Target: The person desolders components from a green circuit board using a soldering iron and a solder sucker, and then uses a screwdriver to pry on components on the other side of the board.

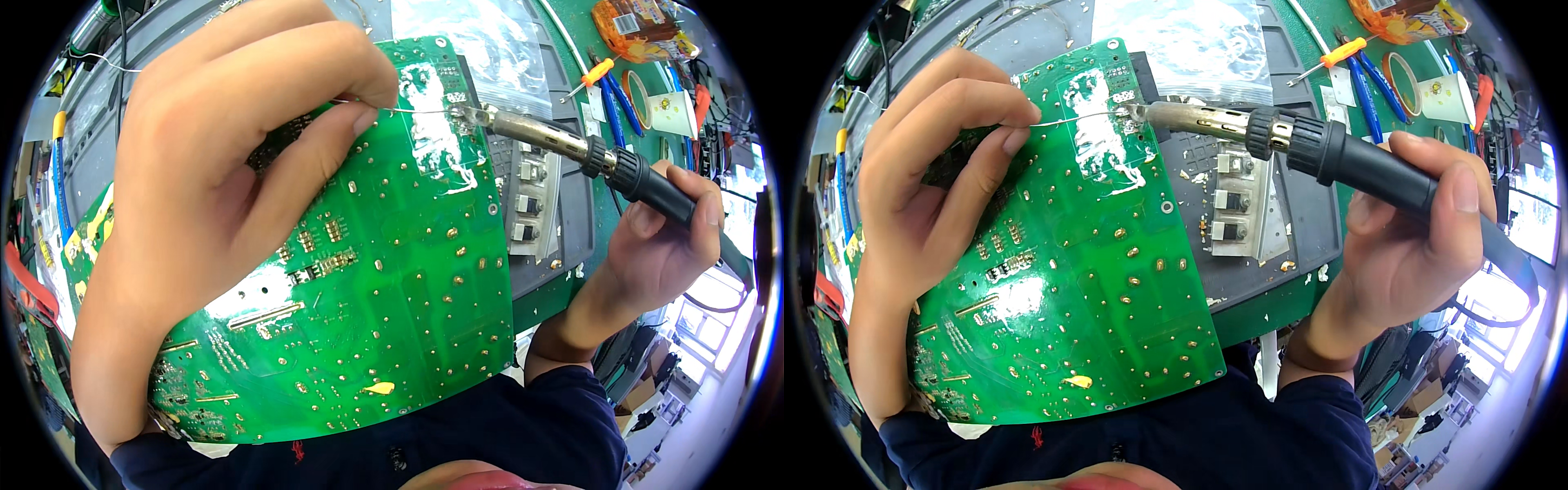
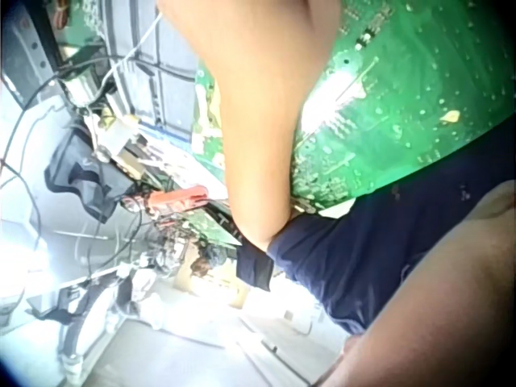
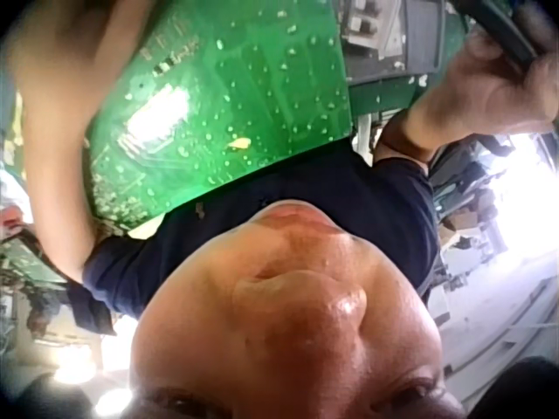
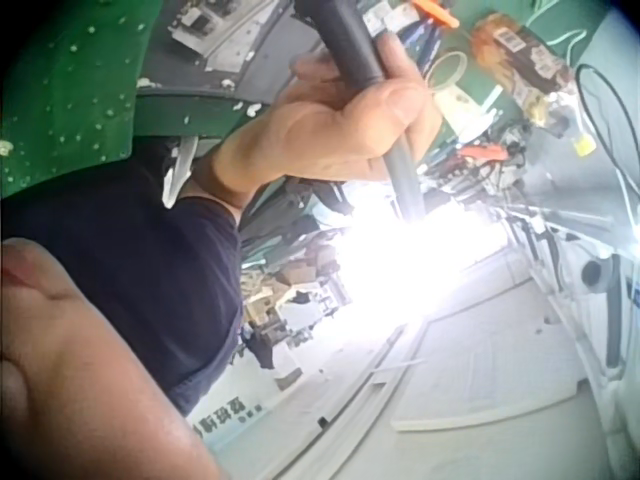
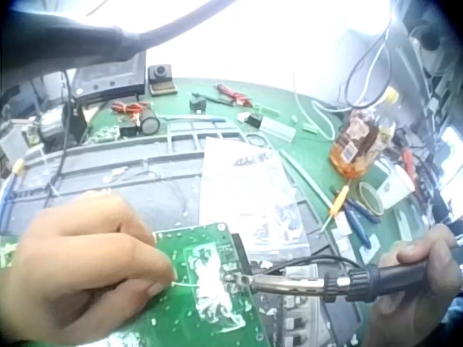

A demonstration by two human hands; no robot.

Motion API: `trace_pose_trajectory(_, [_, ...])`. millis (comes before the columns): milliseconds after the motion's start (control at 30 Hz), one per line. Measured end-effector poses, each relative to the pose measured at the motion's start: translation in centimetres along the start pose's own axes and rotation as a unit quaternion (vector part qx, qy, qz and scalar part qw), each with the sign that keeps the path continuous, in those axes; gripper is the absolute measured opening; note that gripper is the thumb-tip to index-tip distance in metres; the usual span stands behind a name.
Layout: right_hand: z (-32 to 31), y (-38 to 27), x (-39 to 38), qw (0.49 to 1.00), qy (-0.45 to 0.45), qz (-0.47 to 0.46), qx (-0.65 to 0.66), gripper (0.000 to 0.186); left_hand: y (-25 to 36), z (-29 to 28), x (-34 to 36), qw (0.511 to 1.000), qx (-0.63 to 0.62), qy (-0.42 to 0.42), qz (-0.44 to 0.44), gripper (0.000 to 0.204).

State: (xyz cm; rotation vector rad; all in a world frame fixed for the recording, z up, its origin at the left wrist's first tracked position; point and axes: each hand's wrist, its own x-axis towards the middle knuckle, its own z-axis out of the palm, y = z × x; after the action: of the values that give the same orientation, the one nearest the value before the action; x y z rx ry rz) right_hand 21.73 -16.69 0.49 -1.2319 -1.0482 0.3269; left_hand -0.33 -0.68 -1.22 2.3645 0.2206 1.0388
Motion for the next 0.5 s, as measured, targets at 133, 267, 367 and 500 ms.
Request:
trace_pose_trajectory(133, [-0.4,-0.1,-0.3,1.000,0.017,0.010,0.006,0.039,-0.9,-2.0,1.4,0.987,0.034,-0.158,-0.011,0.012])
trace_pose_trajectory(267, [-0.5,0.0,-0.4,1.000,0.007,0.004,0.010,0.040,-0.9,-2.1,1.3,0.987,0.036,-0.159,-0.013,0.012])
trace_pose_trajectory(367, [-0.6,0.1,-0.3,1.000,0.001,-0.005,-0.002,0.040,-0.8,-2.2,1.3,0.986,0.036,-0.162,-0.021,0.012])
trace_pose_trajectory(500, [-0.5,0.0,-0.3,1.000,0.001,0.000,-0.006,0.040,-0.9,-2.0,1.2,0.987,0.035,-0.158,-0.019,0.012])
